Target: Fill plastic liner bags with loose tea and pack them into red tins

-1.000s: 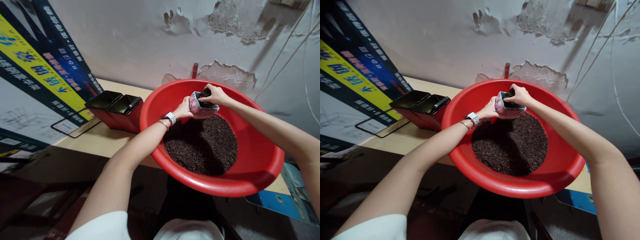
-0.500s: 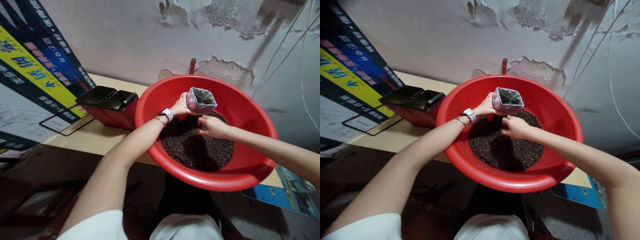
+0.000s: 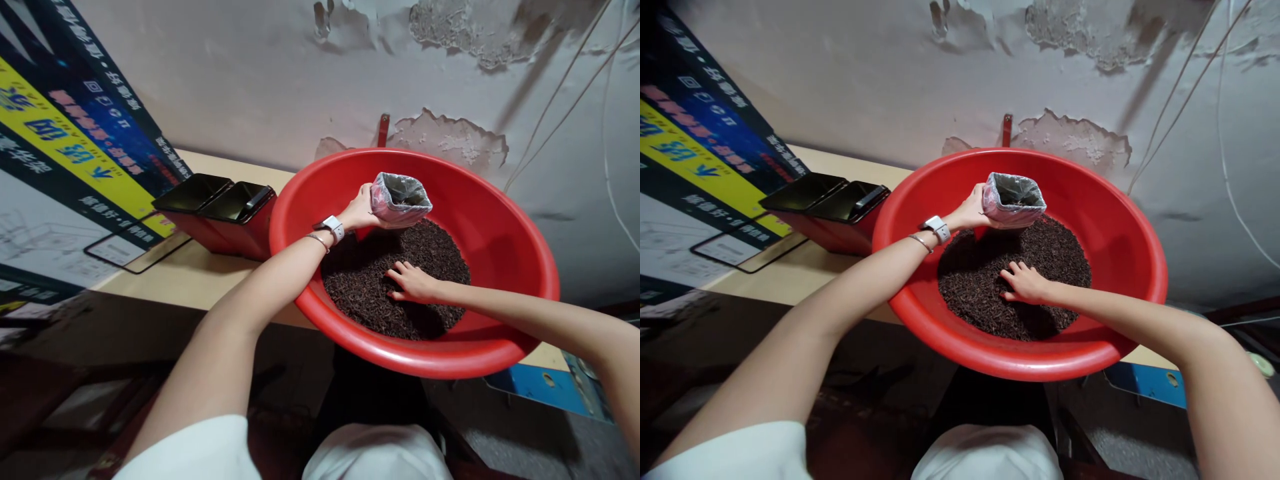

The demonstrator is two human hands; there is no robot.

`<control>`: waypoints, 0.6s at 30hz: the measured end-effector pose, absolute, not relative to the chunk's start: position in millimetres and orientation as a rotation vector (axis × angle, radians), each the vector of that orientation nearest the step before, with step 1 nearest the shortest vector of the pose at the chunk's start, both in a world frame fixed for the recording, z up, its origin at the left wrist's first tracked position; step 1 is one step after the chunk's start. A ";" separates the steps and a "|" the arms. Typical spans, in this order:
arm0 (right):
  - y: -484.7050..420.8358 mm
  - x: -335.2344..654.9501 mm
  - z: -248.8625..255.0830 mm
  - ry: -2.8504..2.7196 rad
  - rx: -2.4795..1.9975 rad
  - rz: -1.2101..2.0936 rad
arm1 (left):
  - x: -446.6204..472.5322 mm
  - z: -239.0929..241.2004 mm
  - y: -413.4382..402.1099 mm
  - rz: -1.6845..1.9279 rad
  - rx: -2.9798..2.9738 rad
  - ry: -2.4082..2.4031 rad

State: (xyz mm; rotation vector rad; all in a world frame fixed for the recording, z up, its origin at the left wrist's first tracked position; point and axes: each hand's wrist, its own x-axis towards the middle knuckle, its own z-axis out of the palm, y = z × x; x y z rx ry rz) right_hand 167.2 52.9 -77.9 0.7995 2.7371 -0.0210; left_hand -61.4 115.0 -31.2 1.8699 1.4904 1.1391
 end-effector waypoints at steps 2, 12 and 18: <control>53.8 168.0 -75.4 2.738 0.757 0.003 | -63.5 -34.1 118.2 1.135 1.877 1.493; 58.4 175.5 -19.8 2.756 0.860 0.132 | -62.2 -33.8 117.9 1.151 1.854 1.529; 108.5 163.7 44.6 3.058 1.142 0.207 | -62.9 -36.0 118.9 1.178 1.845 1.498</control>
